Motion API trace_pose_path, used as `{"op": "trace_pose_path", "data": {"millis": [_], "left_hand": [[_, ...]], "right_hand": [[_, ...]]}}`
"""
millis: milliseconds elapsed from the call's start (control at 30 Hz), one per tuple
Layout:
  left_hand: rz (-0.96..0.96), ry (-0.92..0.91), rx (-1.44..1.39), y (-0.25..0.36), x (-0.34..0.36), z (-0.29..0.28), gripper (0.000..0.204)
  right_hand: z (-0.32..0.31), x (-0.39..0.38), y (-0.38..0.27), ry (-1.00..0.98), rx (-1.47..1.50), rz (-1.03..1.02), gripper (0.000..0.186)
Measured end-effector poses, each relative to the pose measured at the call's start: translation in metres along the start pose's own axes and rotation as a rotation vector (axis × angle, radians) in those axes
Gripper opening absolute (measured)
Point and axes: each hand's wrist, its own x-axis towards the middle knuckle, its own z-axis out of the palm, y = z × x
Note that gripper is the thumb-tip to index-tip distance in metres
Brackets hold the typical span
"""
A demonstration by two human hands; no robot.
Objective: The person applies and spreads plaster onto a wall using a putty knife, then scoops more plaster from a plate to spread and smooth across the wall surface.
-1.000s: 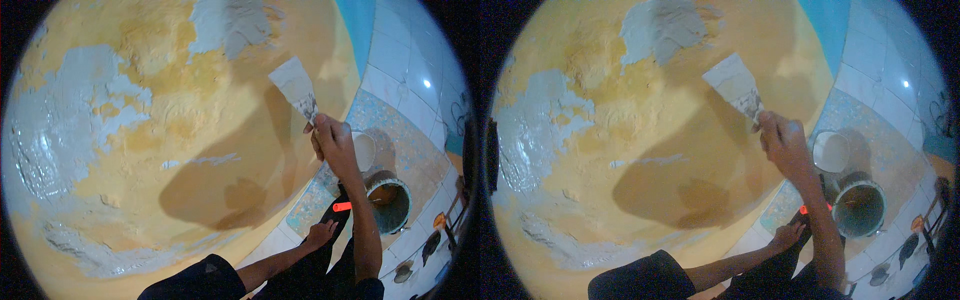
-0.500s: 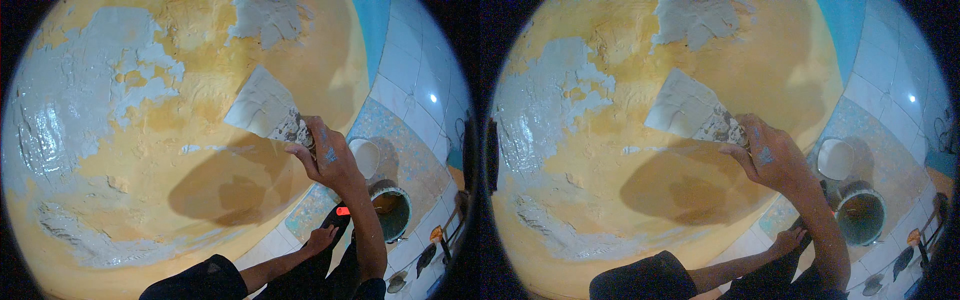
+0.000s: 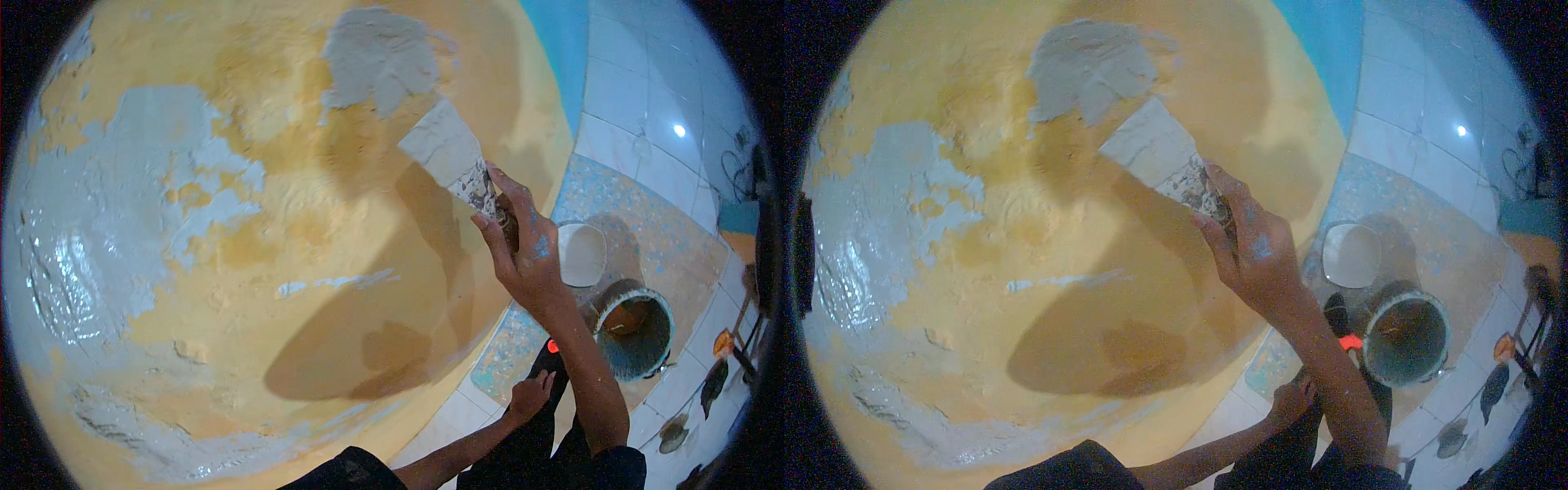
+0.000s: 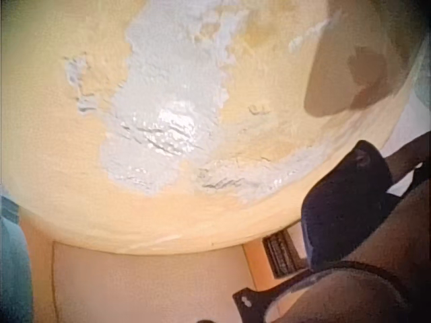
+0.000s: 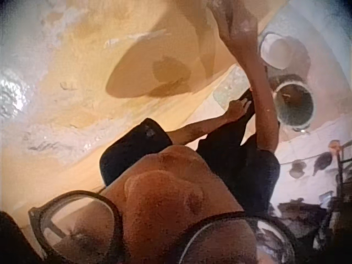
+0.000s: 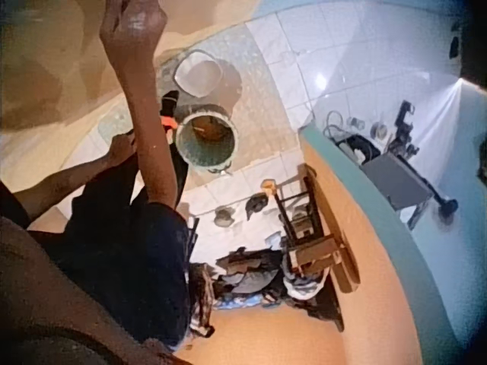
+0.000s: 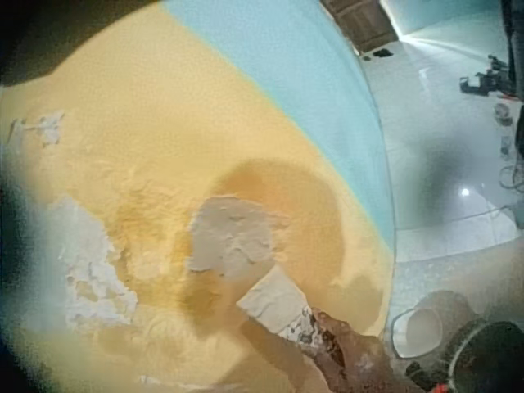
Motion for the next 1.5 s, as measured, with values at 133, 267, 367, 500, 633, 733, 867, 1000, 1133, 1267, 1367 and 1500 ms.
{"op": "trace_pose_path", "data": {"millis": [133, 267, 367, 500, 633, 733, 867, 1000, 1133, 1267, 1367, 1500], "left_hand": [[-0.008, 0.033, 0.002, -0.008, -0.005, 0.013, 0.032], [-0.011, -0.116, -0.017, -0.020, -0.012, 0.028, 0.031], [-0.080, -0.066, -0.215, -0.031, -0.014, 0.036, 0.030], [-0.045, -0.275, -0.134, -0.046, -0.014, 0.051, 0.031], [-0.092, -0.261, -0.103, -0.057, -0.018, 0.072, 0.031], [-0.132, -0.328, -0.099, -0.059, -0.021, 0.080, 0.031], [-0.107, -0.350, -0.091, -0.049, -0.018, 0.064, 0.034], [-0.002, -0.443, 0.034, -0.026, -0.014, 0.028, 0.042], [0.148, -0.558, 0.281, -0.001, -0.017, -0.001, 0.053], [0.228, -0.663, 0.470, 0.014, -0.004, -0.014, 0.062], [0.256, -0.774, 0.569, 0.024, 0.005, -0.020, 0.060], [0.249, -0.808, 0.586, 0.035, 0.002, -0.027, 0.058]], "right_hand": [[0.012, 0.001, 0.012, 0.150, -0.003, -0.036, 0.053], [0.033, 0.023, 0.019, 0.293, -0.014, -0.037, 0.048], [0.044, 0.041, 0.015, 0.304, -0.044, -0.058, 0.051], [0.047, 0.054, 0.005, 0.231, -0.179, -0.091, 0.057], [0.046, 0.054, -0.004, 0.125, -0.273, -0.003, 0.058], [0.046, 0.053, -0.007, 0.083, -0.267, 0.015, 0.058], [0.047, 0.051, -0.009, 0.033, -0.265, 0.021, 0.066], [0.053, 0.042, -0.013, -0.020, -0.240, 0.077, 0.073], [0.058, 0.022, -0.016, 0.014, -0.179, 0.102, 0.075], [0.051, 0.002, -0.014, 0.017, 0.059, 0.119, 0.080], [0.039, 0.001, -0.011, 0.040, 0.056, 0.094, 0.078], [0.032, 0.023, -0.007, 0.203, 0.039, -0.083, 0.075]]}}
